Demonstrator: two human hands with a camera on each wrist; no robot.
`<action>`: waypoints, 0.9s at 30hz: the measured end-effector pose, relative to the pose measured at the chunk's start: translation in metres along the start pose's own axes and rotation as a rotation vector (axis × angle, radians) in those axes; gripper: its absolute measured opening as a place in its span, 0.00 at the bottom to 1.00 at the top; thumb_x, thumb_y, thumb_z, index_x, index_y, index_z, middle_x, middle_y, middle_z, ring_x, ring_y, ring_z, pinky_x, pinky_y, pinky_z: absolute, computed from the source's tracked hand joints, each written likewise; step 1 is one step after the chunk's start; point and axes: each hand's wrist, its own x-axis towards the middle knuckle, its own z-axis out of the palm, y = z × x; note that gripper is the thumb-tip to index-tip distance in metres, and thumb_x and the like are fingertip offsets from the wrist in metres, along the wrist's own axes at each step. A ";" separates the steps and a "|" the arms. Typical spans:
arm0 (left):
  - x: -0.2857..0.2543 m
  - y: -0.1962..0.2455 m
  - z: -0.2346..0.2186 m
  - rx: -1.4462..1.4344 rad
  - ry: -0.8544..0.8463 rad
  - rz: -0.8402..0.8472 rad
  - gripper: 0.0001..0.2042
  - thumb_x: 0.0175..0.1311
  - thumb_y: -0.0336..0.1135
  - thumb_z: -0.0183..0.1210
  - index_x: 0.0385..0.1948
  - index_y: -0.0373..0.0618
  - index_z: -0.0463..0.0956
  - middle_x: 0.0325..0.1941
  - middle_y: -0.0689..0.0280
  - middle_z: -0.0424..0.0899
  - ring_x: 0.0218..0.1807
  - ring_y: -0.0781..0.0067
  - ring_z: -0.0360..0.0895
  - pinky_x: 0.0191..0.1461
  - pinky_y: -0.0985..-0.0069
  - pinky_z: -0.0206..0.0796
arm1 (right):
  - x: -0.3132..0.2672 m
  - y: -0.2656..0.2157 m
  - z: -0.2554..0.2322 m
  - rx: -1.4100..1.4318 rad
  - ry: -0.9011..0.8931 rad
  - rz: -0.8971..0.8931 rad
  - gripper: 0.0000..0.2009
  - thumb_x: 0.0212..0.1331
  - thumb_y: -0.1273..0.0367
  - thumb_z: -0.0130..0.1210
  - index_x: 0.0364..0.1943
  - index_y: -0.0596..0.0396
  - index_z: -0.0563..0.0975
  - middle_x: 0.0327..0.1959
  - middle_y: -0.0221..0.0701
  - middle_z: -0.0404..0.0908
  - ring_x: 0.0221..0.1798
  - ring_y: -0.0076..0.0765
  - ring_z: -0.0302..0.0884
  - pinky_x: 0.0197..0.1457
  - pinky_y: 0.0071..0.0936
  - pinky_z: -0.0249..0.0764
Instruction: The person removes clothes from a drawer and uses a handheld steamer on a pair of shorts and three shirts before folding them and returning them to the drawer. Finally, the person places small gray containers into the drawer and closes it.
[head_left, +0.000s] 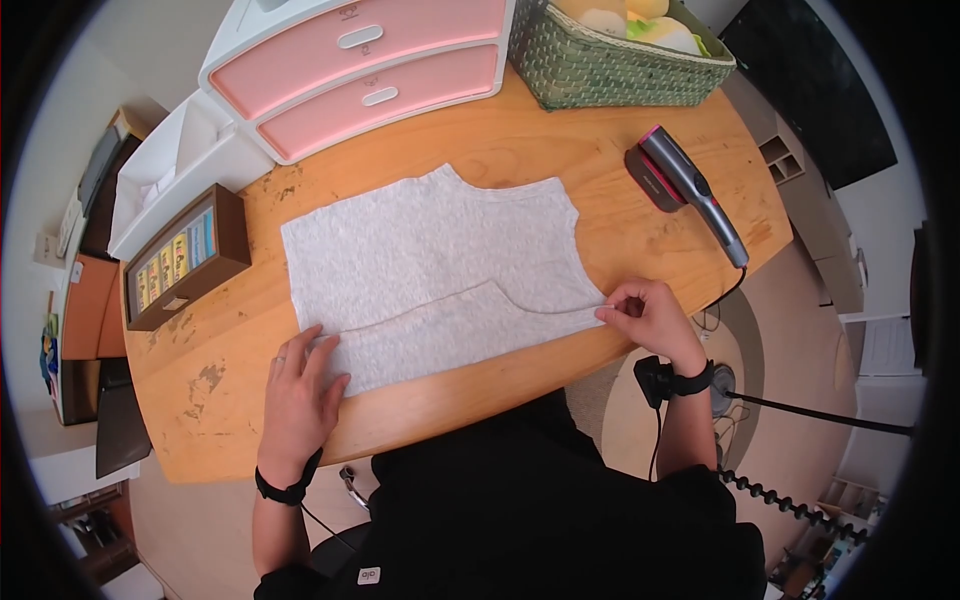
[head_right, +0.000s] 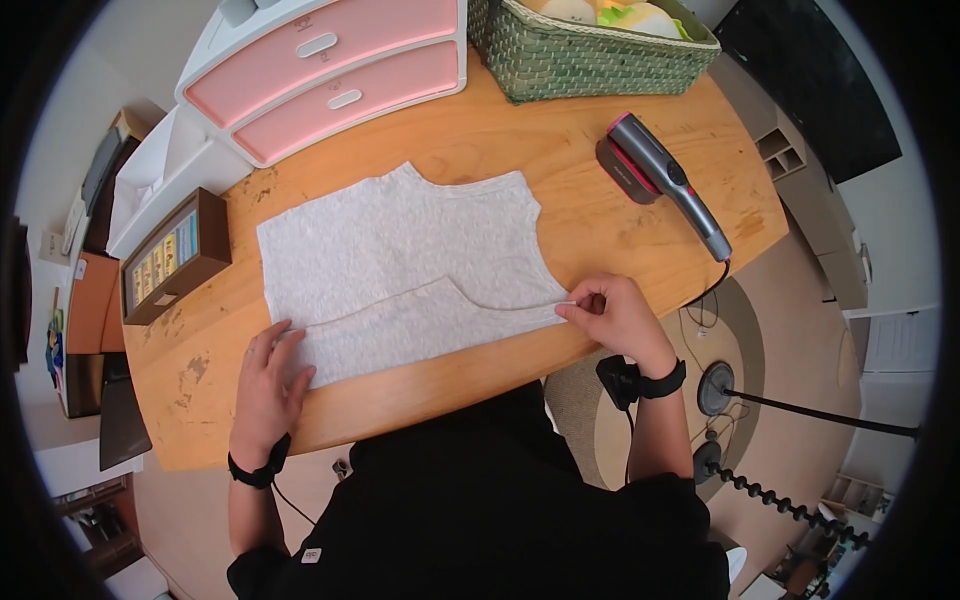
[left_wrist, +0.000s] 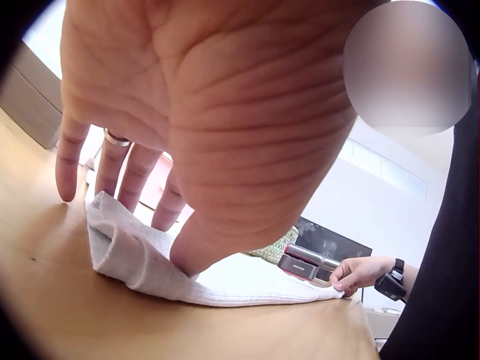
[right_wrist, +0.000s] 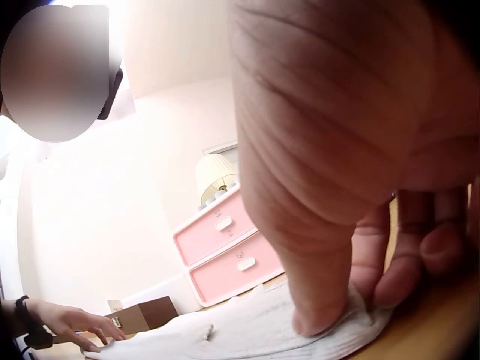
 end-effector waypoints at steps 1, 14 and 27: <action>-0.001 0.000 -0.001 -0.007 0.005 -0.013 0.24 0.58 0.24 0.70 0.58 0.38 0.78 0.66 0.50 0.77 0.66 0.43 0.74 0.69 0.56 0.69 | 0.001 0.000 0.002 0.001 0.015 0.011 0.07 0.61 0.71 0.72 0.31 0.58 0.84 0.24 0.17 0.77 0.26 0.10 0.68 0.29 0.17 0.62; 0.008 -0.057 0.020 -0.492 0.087 -0.288 0.17 0.61 0.20 0.70 0.53 0.37 0.81 0.36 0.68 0.77 0.36 0.79 0.73 0.41 0.80 0.71 | 0.001 -0.002 0.009 -0.040 0.083 0.074 0.08 0.59 0.72 0.71 0.28 0.57 0.81 0.22 0.16 0.77 0.25 0.09 0.68 0.28 0.16 0.63; -0.011 -0.021 0.007 -0.449 0.029 -0.531 0.24 0.62 0.26 0.73 0.59 0.34 0.76 0.25 0.67 0.81 0.27 0.80 0.77 0.34 0.80 0.70 | 0.006 -0.008 0.006 -0.036 0.092 0.057 0.10 0.58 0.71 0.71 0.26 0.61 0.81 0.19 0.23 0.77 0.23 0.17 0.69 0.28 0.21 0.67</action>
